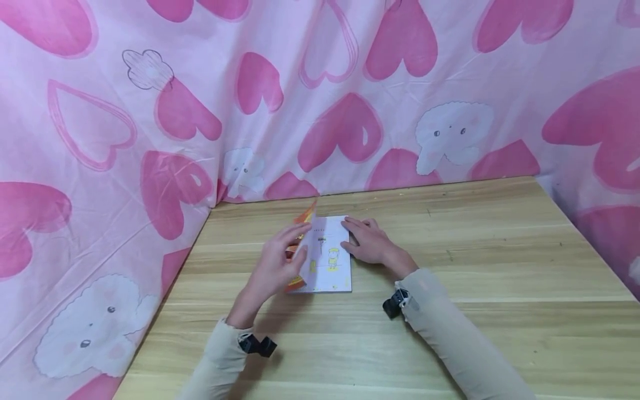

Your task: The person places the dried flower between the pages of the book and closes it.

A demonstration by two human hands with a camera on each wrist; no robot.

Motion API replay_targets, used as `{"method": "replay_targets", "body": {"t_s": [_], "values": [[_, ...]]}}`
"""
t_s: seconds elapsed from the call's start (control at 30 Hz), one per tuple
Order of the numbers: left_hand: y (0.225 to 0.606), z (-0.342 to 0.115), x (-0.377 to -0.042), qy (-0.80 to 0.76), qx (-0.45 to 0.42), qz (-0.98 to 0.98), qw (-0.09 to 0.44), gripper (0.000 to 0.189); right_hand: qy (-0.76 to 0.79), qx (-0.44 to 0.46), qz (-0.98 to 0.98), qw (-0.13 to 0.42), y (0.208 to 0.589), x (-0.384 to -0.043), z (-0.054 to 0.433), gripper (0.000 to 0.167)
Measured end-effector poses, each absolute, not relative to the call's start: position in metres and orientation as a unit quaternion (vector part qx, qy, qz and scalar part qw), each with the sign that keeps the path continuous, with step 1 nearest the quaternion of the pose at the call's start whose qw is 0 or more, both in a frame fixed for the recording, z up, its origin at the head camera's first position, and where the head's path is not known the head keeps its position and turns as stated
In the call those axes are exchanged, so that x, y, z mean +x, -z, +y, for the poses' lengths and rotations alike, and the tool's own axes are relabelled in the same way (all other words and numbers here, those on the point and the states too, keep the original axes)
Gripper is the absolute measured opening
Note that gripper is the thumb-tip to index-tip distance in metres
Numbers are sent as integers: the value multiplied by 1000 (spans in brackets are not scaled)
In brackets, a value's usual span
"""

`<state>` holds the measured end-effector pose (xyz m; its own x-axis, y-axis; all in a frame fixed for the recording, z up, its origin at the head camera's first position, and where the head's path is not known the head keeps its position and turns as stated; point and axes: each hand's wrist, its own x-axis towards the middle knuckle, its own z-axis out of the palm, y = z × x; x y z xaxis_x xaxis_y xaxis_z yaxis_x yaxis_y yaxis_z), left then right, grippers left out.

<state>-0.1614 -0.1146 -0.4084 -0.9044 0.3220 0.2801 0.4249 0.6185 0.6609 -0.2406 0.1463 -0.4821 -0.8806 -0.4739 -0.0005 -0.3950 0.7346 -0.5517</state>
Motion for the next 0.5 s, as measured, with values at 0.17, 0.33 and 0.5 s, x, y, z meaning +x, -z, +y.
{"method": "replay_targets", "body": {"t_s": [0.17,0.33,0.5], "values": [[425,-88,-172,344,-226,-912,3,50,294,-250,921,56,486,-243,149,75],[437,-68,-175,291,-234,-927,-30,47,330,-257,906,63,490,-244,154,79],[451,-49,-170,230,-255,-939,-23,43,387,-254,883,81,490,-242,159,79]]}}
